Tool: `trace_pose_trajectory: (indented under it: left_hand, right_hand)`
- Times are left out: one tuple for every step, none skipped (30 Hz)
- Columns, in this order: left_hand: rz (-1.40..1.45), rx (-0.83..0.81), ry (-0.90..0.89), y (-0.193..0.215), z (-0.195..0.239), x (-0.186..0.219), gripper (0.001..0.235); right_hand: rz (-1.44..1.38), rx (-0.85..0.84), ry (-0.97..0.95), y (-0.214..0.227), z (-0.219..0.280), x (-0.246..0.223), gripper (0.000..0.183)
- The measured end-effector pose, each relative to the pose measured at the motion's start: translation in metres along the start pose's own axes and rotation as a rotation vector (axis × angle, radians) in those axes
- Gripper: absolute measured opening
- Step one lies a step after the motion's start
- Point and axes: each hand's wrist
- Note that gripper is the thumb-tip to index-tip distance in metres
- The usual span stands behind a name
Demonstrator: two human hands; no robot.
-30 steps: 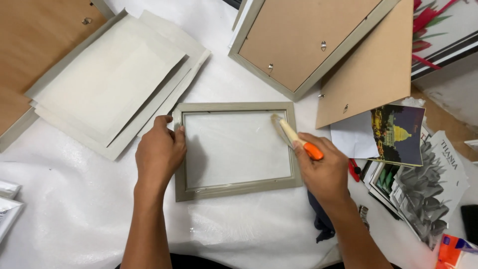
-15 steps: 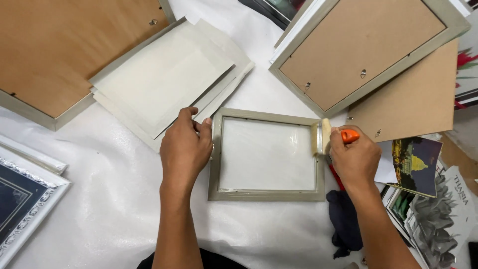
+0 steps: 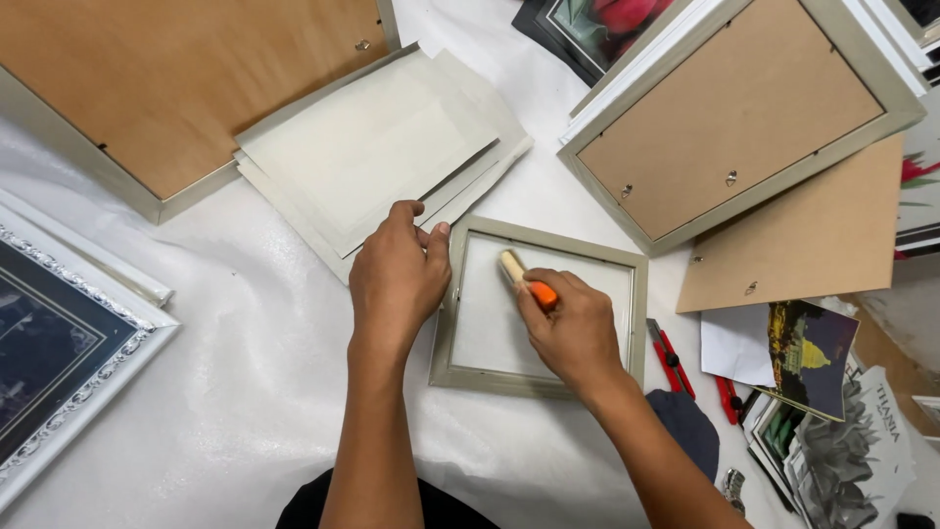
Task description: Cleaning a picture frame glass and assembling the frame with a backing board
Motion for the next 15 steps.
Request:
trace_pose_trajectory:
  left_hand:
    - [0.000,0.004,0.003,0.000,-0.001,0.000,0.044]
    - [0.005,0.005,-0.007,0.001,-0.001,-0.001,0.044]
    - [0.011,0.007,-0.014,0.000,-0.002,-0.002,0.044]
    - [0.013,0.011,-0.010,0.001,-0.002,-0.004,0.044]
    - [0.017,0.010,-0.014,-0.001,-0.002,-0.006,0.044]
    - [0.020,0.009,-0.017,-0.002,-0.003,-0.006,0.043]
    - [0.023,0.009,-0.020,-0.002,-0.003,-0.005,0.043]
    - [0.023,0.000,-0.017,-0.002,-0.003,-0.003,0.044]
    - [0.020,-0.006,-0.008,-0.001,-0.002,-0.004,0.044]
    - [0.021,-0.004,-0.005,0.000,-0.002,-0.004,0.044]
    - [0.024,-0.012,-0.006,0.000,-0.001,-0.003,0.044]
    - [0.027,-0.019,-0.007,0.000,-0.001,-0.002,0.044]
    - [0.028,-0.025,-0.014,-0.001,-0.002,-0.003,0.044]
    - [0.015,-0.027,-0.012,-0.001,-0.003,-0.004,0.044]
    - [0.001,-0.024,-0.008,-0.001,-0.004,-0.005,0.044]
  right_hand:
    - [-0.002,-0.002,0.004,0.000,-0.007,0.003,0.010]
    - [-0.102,0.037,-0.055,0.001,-0.014,0.007,0.009]
    - [-0.201,0.074,-0.114,0.001,-0.020,0.010,0.009]
    - [-0.202,0.070,-0.109,0.001,-0.021,0.011,0.009]
    - [-0.113,0.052,-0.054,0.002,-0.022,0.013,0.009]
    - [-0.025,0.034,0.002,0.003,-0.023,0.015,0.009]
    - [-0.022,0.035,0.004,0.013,-0.019,0.001,0.009]
    - [-0.096,-0.088,-0.071,0.022,-0.014,-0.013,0.010]
    - [-0.174,-0.217,-0.144,0.029,-0.008,-0.027,0.010]
    - [-0.175,-0.221,-0.142,0.034,-0.009,-0.030,0.010]
    - [-0.240,-0.276,-0.311,0.039,-0.008,-0.032,0.011]
    - [-0.305,-0.331,-0.481,0.044,-0.008,-0.034,0.013]
    - [-0.302,-0.323,-0.485,0.041,-0.006,-0.023,0.013]
    - [-0.306,-0.288,-0.522,0.039,-0.004,-0.012,0.014]
    - [-0.311,-0.255,-0.554,0.035,-0.003,-0.001,0.016]
Point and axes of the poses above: each hand's wrist, its own z-axis away from the middle knuckle, its own y-axis out of the back of the hand, x = y × z, and after that the axes turned 3 degrees about y, right-handed
